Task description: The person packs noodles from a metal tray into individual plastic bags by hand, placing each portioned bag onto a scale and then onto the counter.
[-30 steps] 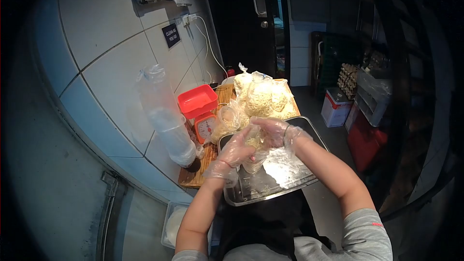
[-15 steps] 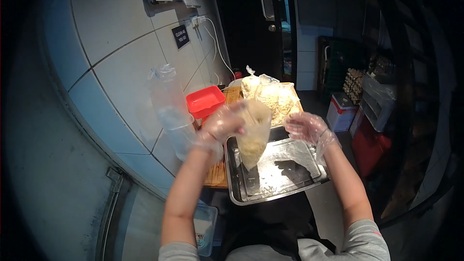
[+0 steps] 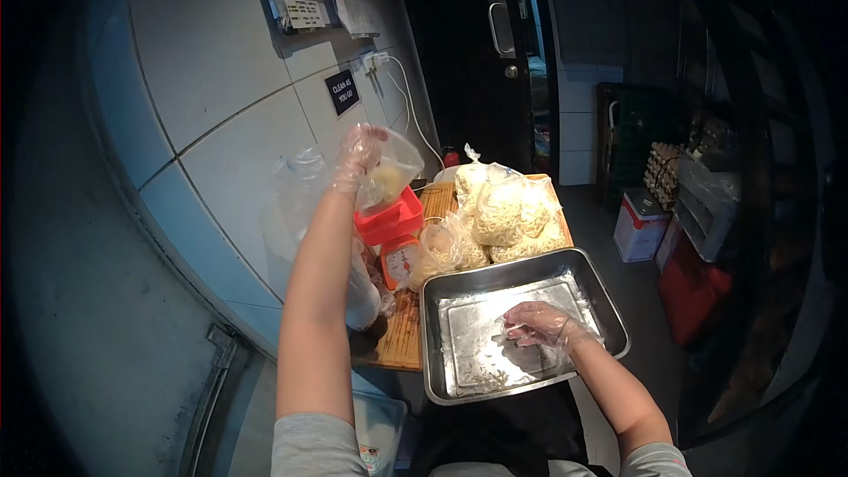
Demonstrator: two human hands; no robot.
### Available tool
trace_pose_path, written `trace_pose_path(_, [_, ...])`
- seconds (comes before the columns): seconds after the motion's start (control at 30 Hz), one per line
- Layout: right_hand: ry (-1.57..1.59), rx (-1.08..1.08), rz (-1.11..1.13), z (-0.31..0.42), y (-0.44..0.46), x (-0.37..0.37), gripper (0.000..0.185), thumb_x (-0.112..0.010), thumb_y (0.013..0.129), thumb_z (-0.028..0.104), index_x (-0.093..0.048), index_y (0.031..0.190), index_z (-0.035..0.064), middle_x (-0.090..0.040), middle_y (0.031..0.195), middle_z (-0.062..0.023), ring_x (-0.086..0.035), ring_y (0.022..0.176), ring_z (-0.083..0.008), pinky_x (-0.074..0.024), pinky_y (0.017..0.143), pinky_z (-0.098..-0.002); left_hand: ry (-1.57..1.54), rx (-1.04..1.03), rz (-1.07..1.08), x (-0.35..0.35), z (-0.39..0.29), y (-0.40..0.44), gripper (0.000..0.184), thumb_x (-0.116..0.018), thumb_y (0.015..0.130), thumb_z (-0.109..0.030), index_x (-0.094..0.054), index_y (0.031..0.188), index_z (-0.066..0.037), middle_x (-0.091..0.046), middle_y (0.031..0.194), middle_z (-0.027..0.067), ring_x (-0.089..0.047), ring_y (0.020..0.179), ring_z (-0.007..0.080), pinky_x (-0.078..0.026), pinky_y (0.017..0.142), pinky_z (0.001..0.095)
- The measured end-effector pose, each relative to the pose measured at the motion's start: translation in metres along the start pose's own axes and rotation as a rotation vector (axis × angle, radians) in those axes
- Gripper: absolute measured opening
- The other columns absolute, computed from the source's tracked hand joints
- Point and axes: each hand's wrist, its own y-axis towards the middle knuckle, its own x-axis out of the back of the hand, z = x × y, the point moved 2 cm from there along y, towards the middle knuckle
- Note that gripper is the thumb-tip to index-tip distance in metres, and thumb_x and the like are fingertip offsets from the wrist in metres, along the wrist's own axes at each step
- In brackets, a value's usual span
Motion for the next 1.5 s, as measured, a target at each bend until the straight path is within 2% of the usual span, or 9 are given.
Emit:
trace_pose_path(0.2, [-0.059,-0.033,-0.005,-0.005,0.002,0.000,0.036,-0.067,0.089,0.032,-0.060,0.113,0.0067,-0.064,0.103,-0.0009,-0.062,0.081,-0.0074,-0.0506,0.065,-0.0240,0.035,0.012,0.024,-0.035,0.035,-0.034,0.038,-0.045,0.072,0.002,-0.074,0.095,-0.008,-0.067,0.068,0.0154,-0.068,0.064,0.0243,-0.053,0.067,0.0370])
trace_pose_path(0.37, [-0.108,-0.032,0.048,-0.013,0.008,-0.002,0.034,-0.067,0.090,0.031,-0.060,0.113,0.0069,-0.065,0.097,0.0014,-0.061,0.080,-0.0053,-0.0497,0.066,-0.0231,-0.175,0.111,-0.022,-0.033,0.004,-0.066,0.035,-0.053,0.075,-0.001,-0.071,0.103,-0.009,-0.067,0.105,0.0175,-0.064,0.099,0.0317,-0.050,0.090,0.0413])
trace_pose_path(0.53, [-0.146,-0.059,0.064,-0.016,0.009,-0.001,0.029,-0.066,0.091,0.028,-0.062,0.111,0.0070,-0.065,0.093,0.0024,-0.060,0.075,-0.0042,-0.0492,0.064,-0.0219,0.273,-0.305,-0.370,-0.010,-0.072,-0.164,0.025,-0.063,0.078,-0.020,-0.068,0.100,-0.009,-0.064,0.102,0.0179,-0.064,0.095,0.0326,-0.053,0.082,0.0455])
trace_pose_path(0.6, [-0.142,-0.053,0.072,-0.014,0.009,-0.004,0.028,-0.066,0.091,0.025,-0.062,0.111,0.0058,-0.065,0.092,0.0018,-0.060,0.075,-0.0046,-0.0496,0.064,-0.0220,0.394,-0.225,0.122,-0.021,-0.090,-0.198,0.024,-0.062,0.076,-0.018,-0.069,0.097,-0.008,-0.065,0.090,0.0158,-0.064,0.095,0.0320,-0.054,0.080,0.0451])
trace_pose_path(0.77, [-0.114,-0.052,0.151,-0.032,0.019,0.004,0.024,-0.063,0.094,0.020,-0.062,0.112,0.0038,-0.067,0.098,-0.0023,-0.066,0.082,-0.0101,-0.0536,0.064,-0.0244,0.354,-0.083,0.143,-0.133,-0.007,-0.237,0.054,-0.054,0.090,-0.042,-0.057,0.121,0.003,-0.056,0.119,0.0303,-0.056,0.112,0.0405,-0.044,0.096,0.0479])
trace_pose_path(0.97, [-0.193,-0.058,0.101,-0.025,0.014,0.000,0.022,-0.064,0.093,0.021,-0.064,0.108,0.0046,-0.068,0.094,-0.0004,-0.061,0.077,-0.0067,-0.0497,0.062,-0.0214,0.093,0.024,0.543,-0.158,-0.012,-0.238,0.063,-0.052,0.090,-0.050,-0.052,0.132,-0.003,-0.054,0.129,0.0259,-0.053,0.118,0.0398,-0.039,0.102,0.0465])
trace_pose_path(1.3, [-0.355,-0.076,0.100,-0.030,0.011,-0.005,0.024,-0.064,0.093,0.024,-0.065,0.109,0.0058,-0.067,0.092,0.0000,-0.061,0.078,-0.0074,-0.0496,0.065,-0.0236,0.086,-0.205,0.280,-0.133,-0.022,-0.243,0.048,-0.062,0.081,-0.038,-0.062,0.115,-0.005,-0.065,0.109,0.0202,-0.061,0.102,0.0383,-0.045,0.091,0.0479])
trace_pose_path(1.33, [-0.362,-0.076,0.097,-0.030,0.010,-0.005,0.024,-0.064,0.093,0.024,-0.065,0.109,0.0059,-0.067,0.091,-0.0002,-0.061,0.079,-0.0074,-0.0496,0.065,-0.0236,-0.191,-0.168,0.136,-0.102,-0.046,-0.233,0.041,-0.062,0.080,-0.030,-0.062,0.114,-0.007,-0.065,0.106,0.0194,-0.061,0.099,0.0377,-0.042,0.094,0.0491])
trace_pose_path(1.5, [-0.415,-0.069,0.112,-0.035,0.019,-0.002,0.024,-0.063,0.093,0.023,-0.065,0.109,0.0058,-0.066,0.088,-0.0014,-0.061,0.078,-0.0086,-0.0504,0.066,-0.0247,0.354,-0.331,-0.579,-0.040,-0.071,-0.184,0.021,-0.061,0.081,-0.018,-0.069,0.097,-0.007,-0.065,0.105,0.0186,-0.063,0.094,0.0345,-0.045,0.094,0.0460])
